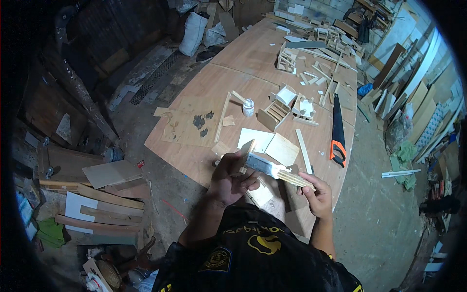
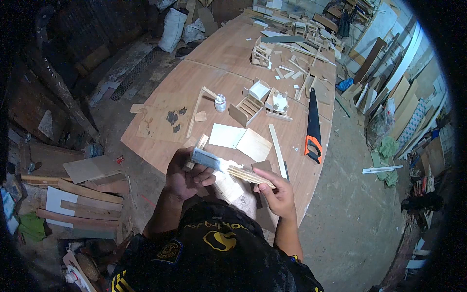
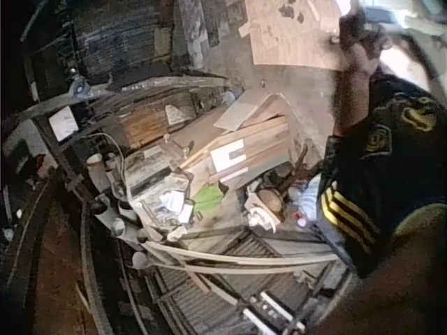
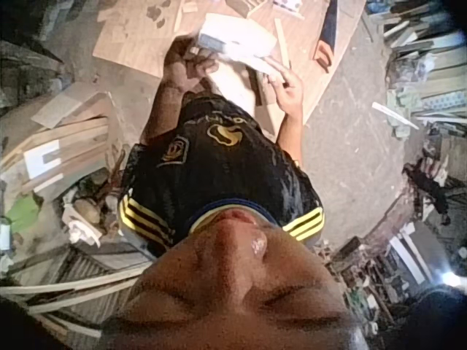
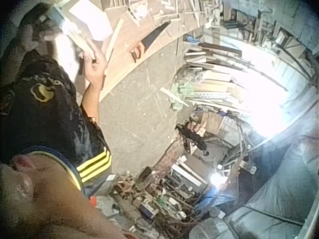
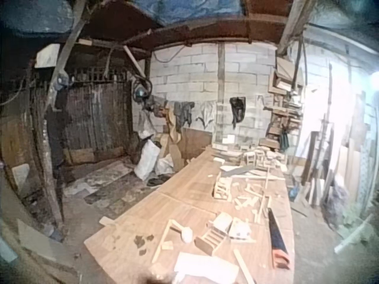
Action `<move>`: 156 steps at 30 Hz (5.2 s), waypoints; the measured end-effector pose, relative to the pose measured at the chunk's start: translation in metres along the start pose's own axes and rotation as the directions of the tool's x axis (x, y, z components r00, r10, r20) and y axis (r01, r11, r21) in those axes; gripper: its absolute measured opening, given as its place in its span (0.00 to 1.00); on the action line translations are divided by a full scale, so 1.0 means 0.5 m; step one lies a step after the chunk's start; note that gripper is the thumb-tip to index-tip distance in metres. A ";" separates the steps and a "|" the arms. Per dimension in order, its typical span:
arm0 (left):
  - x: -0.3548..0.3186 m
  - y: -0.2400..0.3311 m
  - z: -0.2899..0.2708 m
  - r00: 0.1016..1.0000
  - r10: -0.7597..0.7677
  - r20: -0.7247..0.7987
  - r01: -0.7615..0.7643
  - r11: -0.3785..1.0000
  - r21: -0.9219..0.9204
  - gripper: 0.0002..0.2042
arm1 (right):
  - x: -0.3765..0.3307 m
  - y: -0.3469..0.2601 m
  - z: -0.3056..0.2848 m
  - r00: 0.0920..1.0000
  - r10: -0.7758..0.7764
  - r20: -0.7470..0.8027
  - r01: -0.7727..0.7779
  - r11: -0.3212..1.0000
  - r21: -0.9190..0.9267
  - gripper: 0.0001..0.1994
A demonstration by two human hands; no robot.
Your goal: Applying glue to small wood pieces to assemble a miniature structure.
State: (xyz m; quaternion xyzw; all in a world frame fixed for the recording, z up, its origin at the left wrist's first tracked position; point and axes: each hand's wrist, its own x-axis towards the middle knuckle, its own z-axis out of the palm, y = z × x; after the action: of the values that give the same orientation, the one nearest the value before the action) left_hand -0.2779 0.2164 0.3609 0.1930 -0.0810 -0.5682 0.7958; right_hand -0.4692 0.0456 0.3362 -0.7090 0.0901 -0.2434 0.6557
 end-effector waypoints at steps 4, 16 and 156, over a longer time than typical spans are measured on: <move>0.004 -0.007 -0.007 0.999 -0.034 0.028 0.035 0.997 -0.069 0.18 | 0.004 -0.002 0.006 0.997 -0.049 -0.052 0.047 0.998 -0.051 0.15; 0.016 -0.030 -0.012 0.987 -0.027 0.156 0.040 0.996 -0.080 0.19 | 0.002 0.001 -0.005 0.974 -0.214 -0.071 0.196 0.960 -0.198 0.12; 0.043 -0.031 -0.061 0.934 0.106 0.342 -0.041 0.980 -0.192 0.23 | 0.040 0.048 -0.002 0.991 0.115 -0.069 -0.082 0.926 0.369 0.14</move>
State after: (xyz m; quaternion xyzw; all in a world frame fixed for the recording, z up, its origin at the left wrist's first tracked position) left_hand -0.2734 0.1987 0.3250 0.0119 -0.1765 -0.5681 0.8037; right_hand -0.4477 0.0330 0.3175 -0.5576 0.1078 -0.2541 0.7829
